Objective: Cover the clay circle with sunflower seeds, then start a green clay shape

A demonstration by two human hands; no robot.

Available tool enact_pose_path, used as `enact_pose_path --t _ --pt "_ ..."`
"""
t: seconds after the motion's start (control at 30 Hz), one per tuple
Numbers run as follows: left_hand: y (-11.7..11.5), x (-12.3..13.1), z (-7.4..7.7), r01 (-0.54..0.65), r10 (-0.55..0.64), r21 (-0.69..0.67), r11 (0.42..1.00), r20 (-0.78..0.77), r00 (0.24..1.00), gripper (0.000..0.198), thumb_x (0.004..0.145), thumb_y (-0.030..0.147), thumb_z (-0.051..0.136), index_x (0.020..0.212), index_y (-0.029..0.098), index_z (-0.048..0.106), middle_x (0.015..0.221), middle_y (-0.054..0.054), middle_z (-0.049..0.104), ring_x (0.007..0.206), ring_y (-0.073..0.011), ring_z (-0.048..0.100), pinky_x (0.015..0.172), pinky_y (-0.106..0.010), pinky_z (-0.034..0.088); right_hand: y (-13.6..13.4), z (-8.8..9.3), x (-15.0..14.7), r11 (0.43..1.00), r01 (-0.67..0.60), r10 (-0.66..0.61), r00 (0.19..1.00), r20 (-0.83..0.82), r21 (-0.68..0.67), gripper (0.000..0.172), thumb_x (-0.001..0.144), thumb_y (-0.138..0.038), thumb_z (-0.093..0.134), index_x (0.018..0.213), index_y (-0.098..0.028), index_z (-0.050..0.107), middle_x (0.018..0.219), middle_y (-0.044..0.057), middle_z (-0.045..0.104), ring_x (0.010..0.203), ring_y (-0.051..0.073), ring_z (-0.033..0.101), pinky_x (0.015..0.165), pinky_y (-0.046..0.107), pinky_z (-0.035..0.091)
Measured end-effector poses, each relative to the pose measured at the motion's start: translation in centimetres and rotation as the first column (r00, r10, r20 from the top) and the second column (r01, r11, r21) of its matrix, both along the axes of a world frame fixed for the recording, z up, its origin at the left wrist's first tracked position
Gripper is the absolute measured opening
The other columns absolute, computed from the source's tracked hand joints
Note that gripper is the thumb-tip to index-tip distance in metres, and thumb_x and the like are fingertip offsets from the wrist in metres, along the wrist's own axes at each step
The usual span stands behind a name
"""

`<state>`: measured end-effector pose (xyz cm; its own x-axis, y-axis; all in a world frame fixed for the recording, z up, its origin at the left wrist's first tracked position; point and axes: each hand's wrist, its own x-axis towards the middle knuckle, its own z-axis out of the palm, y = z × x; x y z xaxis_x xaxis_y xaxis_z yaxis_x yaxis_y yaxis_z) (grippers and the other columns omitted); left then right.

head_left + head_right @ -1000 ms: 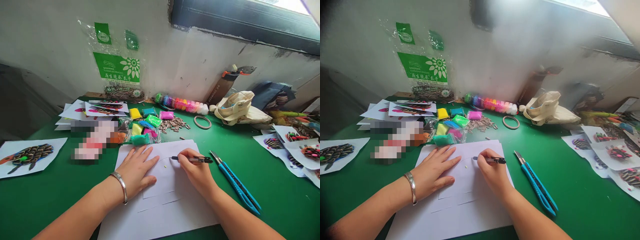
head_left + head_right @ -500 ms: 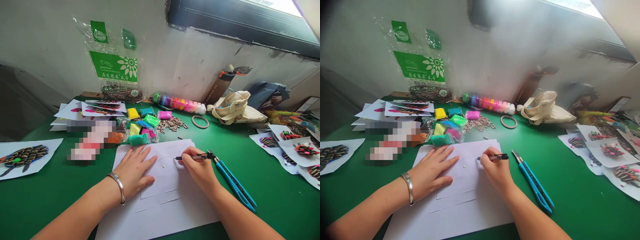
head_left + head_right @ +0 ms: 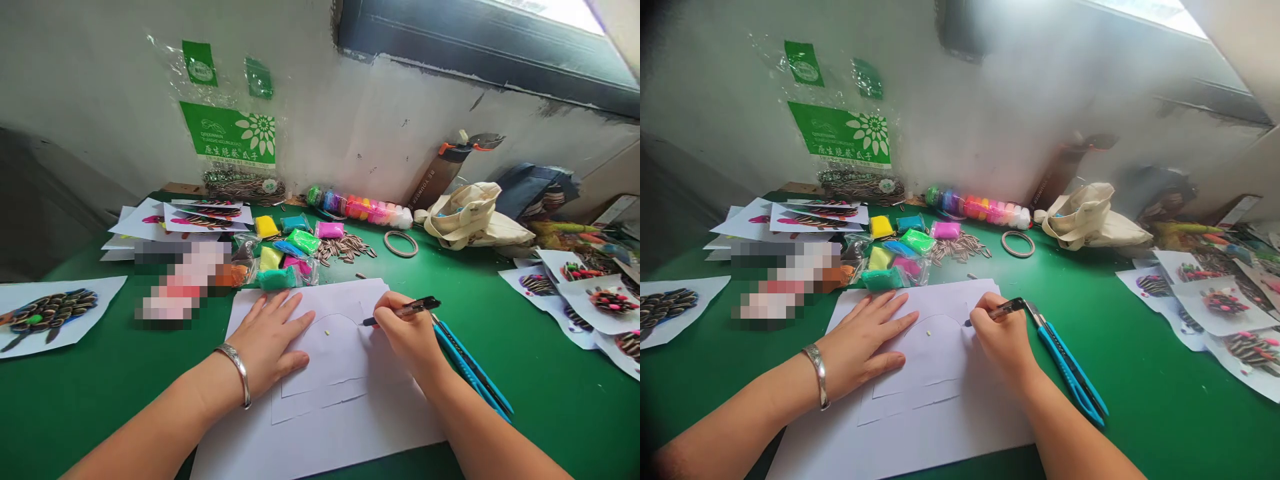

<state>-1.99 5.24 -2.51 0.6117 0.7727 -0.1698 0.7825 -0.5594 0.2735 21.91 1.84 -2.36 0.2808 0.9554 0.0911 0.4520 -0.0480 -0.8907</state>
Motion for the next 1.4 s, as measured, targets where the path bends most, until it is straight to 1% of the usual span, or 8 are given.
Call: enact_pose_path --t 0.07,0.13,0.3,0.4,0.77,0.93,1.13,1.4 --pt "0.0 0.0 0.0 0.003 -0.003 -0.002 1.0 0.005 1.0 0.055 0.083 0.044 0.057 0.136 0.034 0.046 0.152 -0.005 0.031 0.141 -0.0311 0.019 0.112 -0.054 0.016 -0.3 0.3 0.0 0.998 -0.023 0.026 0.998 -0.05 0.055 0.017 0.07 -0.018 0.049 0.053 -0.019 0.051 0.051 -0.004 0.043 0.053 0.012 0.039 0.049 0.025 0.029" --pt "0.0 0.0 0.0 0.003 -0.003 -0.006 1.0 0.007 1.0 0.055 0.083 0.044 0.057 0.136 0.034 0.046 0.152 -0.005 0.03 0.141 -0.0312 0.018 0.112 -0.054 0.016 -0.6 0.6 -0.3 0.992 -0.095 0.101 0.992 -0.074 0.08 0.015 0.075 -0.021 0.052 0.061 -0.019 0.058 0.055 -0.003 0.05 0.056 0.013 0.045 0.052 0.025 0.034" --pt "-0.2 0.0 0.0 0.007 -0.007 -0.004 1.0 0.005 1.0 0.063 0.079 0.05 0.061 0.138 0.035 0.043 0.153 -0.006 0.028 0.142 -0.0319 0.017 0.112 -0.055 0.014 -1.4 0.8 -2.3 0.927 -0.376 0.376 0.926 -0.034 0.006 0.011 0.077 -0.02 0.055 0.075 -0.019 0.065 0.068 0.0 0.063 0.064 0.015 0.055 0.06 0.025 0.041" --pt "-0.2 0.0 0.1 0.013 -0.013 -0.001 1.0 -0.016 1.0 0.072 0.074 0.055 0.065 0.139 0.035 0.041 0.154 -0.007 0.027 0.142 -0.0323 0.016 0.112 -0.054 0.014 -1.5 0.6 -3.4 0.897 -0.442 0.442 0.897 -0.015 -0.029 0.011 0.075 -0.017 0.055 0.075 -0.02 0.065 0.07 0.0 0.065 0.064 0.014 0.056 0.061 0.025 0.042" --pt "-0.2 0.0 0.2 0.015 -0.016 -0.01 1.0 -0.012 1.0 0.074 0.072 0.054 0.068 0.139 0.035 0.041 0.154 -0.007 0.026 0.142 -0.0324 0.016 0.112 -0.054 0.014 -1.3 0.1 -3.6 0.89 -0.444 0.445 0.895 -0.008 -0.102 0.013 0.076 -0.015 0.053 0.073 -0.019 0.064 0.07 0.0 0.065 0.064 0.013 0.055 0.058 0.024 0.04" --pt "-0.3 0.0 0.2 0.013 -0.013 -0.012 1.0 -0.007 1.0 0.075 0.071 0.054 0.069 0.139 0.034 0.042 0.154 -0.007 0.026 0.142 -0.0319 0.015 0.112 -0.054 0.014 -1.3 0.2 -3.6 0.884 -0.447 0.449 0.893 -0.017 -0.138 0.014 0.075 -0.014 0.05 0.07 -0.018 0.062 0.063 -0.002 0.06 0.058 0.011 0.048 0.053 0.022 0.034" --pt "-0.2 0.3 0.9 0.005 -0.007 -0.043 0.999 -0.048 0.999 0.076 0.071 0.051 0.07 0.139 0.034 0.041 0.154 -0.007 0.025 0.142 -0.0312 0.015 0.112 -0.054 0.015 -1.1 0.2 -2.8 0.878 -0.445 0.44 0.895 -0.071 -0.176 0.013 0.071 -0.012 0.048 0.064 -0.017 0.057 0.055 -0.004 0.051 0.053 0.009 0.04 0.049 0.022 0.029" --pt "-0.2 0.5 1.4 -0.014 0.011 -0.067 0.998 -0.05 0.999 0.075 0.071 0.048 0.07 0.139 0.034 0.042 0.154 -0.007 0.024 0.142 -0.0312 0.013 0.112 -0.054 0.014 -0.4 0.2 -1.3 0.908 -0.381 0.371 0.924 -0.089 -0.172 0.013 0.069 -0.013 0.047 0.057 -0.017 0.052 0.054 -0.004 0.045 0.054 0.009 0.038 0.048 0.022 0.026"
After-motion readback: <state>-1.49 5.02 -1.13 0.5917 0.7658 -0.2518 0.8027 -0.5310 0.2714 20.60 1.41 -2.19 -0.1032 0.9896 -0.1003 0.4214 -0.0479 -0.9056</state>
